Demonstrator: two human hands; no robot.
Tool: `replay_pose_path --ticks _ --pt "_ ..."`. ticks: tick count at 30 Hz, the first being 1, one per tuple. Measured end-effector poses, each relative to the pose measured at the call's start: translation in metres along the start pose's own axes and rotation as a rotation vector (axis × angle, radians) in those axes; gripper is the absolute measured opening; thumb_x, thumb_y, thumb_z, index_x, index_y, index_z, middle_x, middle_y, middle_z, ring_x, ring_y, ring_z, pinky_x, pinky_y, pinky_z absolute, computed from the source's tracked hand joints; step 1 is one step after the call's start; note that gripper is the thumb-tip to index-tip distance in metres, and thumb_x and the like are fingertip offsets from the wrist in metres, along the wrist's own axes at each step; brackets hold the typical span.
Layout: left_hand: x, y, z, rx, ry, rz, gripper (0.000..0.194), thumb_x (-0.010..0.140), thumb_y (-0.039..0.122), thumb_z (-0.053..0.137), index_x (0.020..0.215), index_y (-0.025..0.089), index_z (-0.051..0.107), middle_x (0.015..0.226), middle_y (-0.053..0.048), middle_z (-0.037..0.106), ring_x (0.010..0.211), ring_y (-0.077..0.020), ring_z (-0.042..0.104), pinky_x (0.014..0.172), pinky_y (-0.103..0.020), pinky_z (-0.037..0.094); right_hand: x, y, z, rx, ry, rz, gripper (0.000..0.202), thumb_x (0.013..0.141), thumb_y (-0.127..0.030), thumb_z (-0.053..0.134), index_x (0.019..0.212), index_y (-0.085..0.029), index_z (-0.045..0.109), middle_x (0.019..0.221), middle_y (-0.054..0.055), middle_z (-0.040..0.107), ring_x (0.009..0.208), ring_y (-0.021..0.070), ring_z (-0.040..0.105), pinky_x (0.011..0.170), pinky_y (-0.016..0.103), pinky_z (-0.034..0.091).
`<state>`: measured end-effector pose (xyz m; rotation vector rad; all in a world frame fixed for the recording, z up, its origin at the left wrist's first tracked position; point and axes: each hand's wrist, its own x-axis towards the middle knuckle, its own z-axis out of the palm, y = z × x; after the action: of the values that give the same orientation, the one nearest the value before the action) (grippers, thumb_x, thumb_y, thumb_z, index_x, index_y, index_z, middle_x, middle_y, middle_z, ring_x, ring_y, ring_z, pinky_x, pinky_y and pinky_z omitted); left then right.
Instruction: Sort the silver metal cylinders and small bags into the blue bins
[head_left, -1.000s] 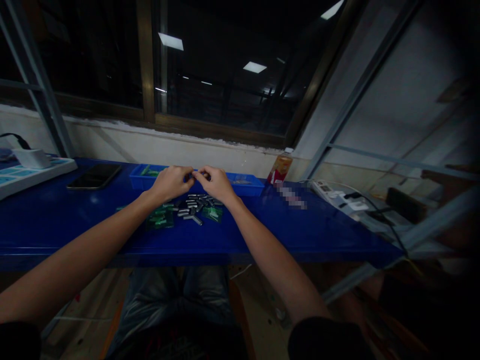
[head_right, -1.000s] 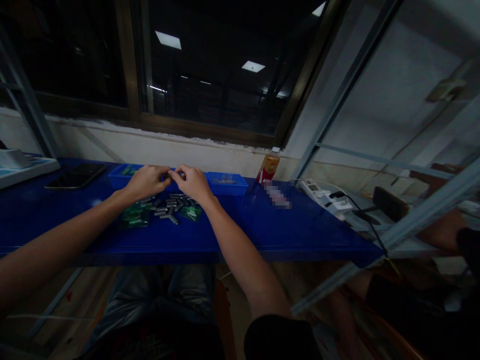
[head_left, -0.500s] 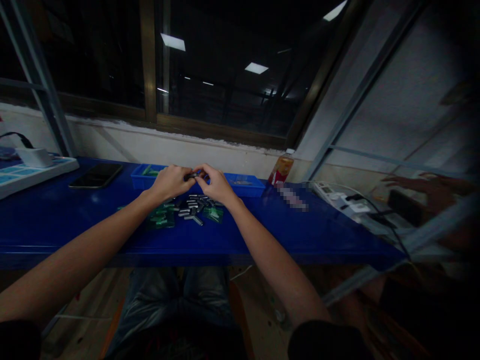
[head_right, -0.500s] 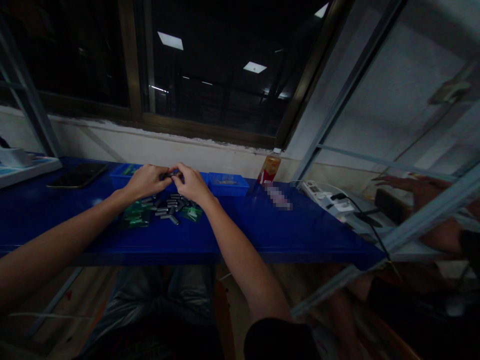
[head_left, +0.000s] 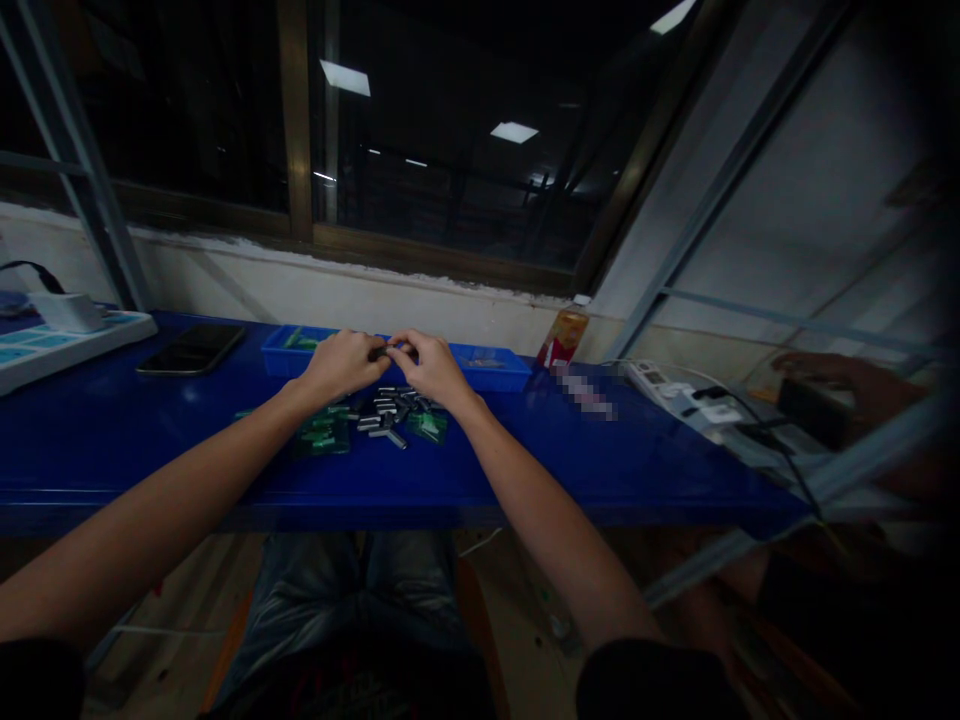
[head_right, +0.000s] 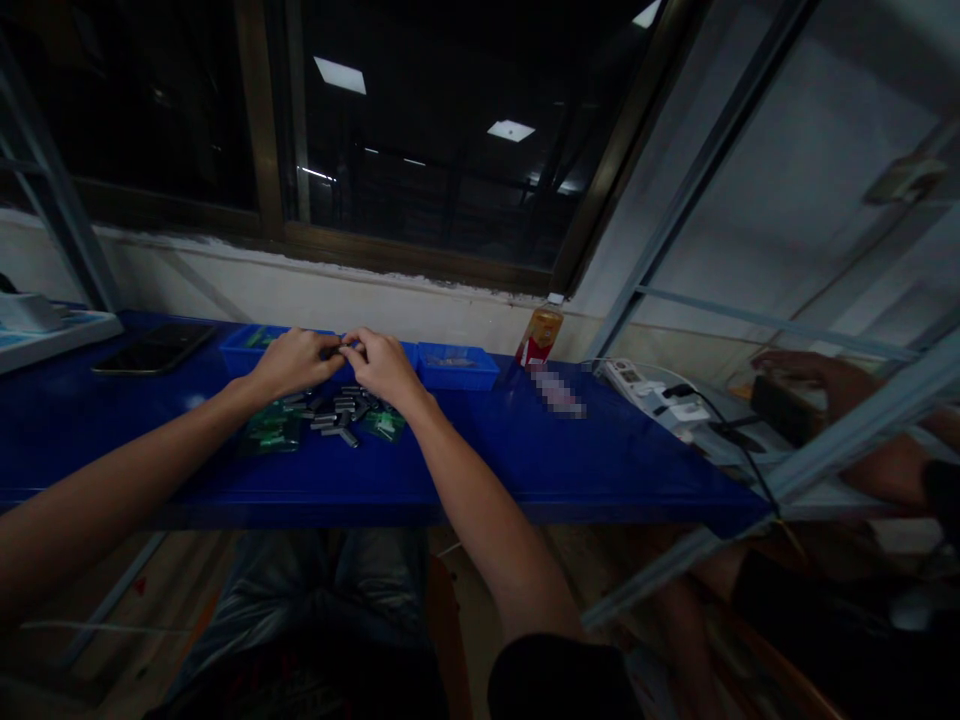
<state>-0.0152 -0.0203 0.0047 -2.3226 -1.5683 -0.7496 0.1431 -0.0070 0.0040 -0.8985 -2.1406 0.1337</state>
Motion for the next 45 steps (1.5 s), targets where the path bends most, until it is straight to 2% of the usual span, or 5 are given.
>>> replay_pose_path --ticks 13,21,25,35,45 --pt "-0.002 0.008 -0.003 -0.011 -0.082 -0.064 0.044 0.085 0.041 0.030 0.108 0.018 0.061 0.084 -0.012 0.068 0.074 -0.0253 0.063 0.068 -0.036 0.046 0.000 -0.004 -0.002 -0.154 0.121 0.077 0.040 0.087 -0.042 0.040 0.061 -0.017 0.057 0.054 0.000 0.052 0.051 0.0099 0.043 0.052 0.024 0.029" --pt "0.000 0.008 -0.005 -0.007 -0.150 -0.103 0.052 0.087 0.047 0.021 0.103 0.019 0.063 0.090 -0.012 0.067 0.080 -0.0248 0.062 0.073 -0.036 0.046 -0.002 -0.005 -0.007 0.048 0.047 -0.031 0.025 0.081 -0.029 0.048 0.102 -0.017 0.054 0.070 -0.001 0.058 0.060 0.0101 0.052 0.060 0.022 0.039" --pt "0.000 0.009 -0.005 0.014 -0.165 -0.071 0.050 0.087 0.044 0.022 0.105 0.019 0.061 0.091 -0.011 0.067 0.081 -0.0249 0.062 0.070 -0.034 0.046 0.000 -0.001 -0.009 0.037 0.019 -0.055 0.017 0.080 -0.020 0.046 0.093 -0.016 0.056 0.075 0.002 0.060 0.068 0.0117 0.054 0.066 0.024 0.041" --pt "0.000 0.008 0.000 0.067 -0.195 -0.073 0.049 0.087 0.041 0.023 0.107 0.016 0.060 0.093 -0.014 0.067 0.084 -0.0288 0.063 0.069 -0.038 0.047 -0.001 0.000 -0.004 -0.047 -0.005 0.008 0.017 0.080 -0.029 0.048 0.087 -0.017 0.058 0.066 -0.001 0.058 0.060 0.0106 0.051 0.059 0.023 0.035" --pt "-0.002 0.011 -0.003 -0.073 0.050 -0.056 0.033 0.082 0.043 0.045 0.107 0.023 0.055 0.087 -0.003 0.069 0.076 -0.0211 0.064 0.066 -0.028 0.044 0.002 0.003 -0.006 -0.074 0.099 0.138 0.025 0.083 -0.033 0.042 0.070 -0.017 0.056 0.064 0.000 0.056 0.061 0.0114 0.050 0.058 0.023 0.033"
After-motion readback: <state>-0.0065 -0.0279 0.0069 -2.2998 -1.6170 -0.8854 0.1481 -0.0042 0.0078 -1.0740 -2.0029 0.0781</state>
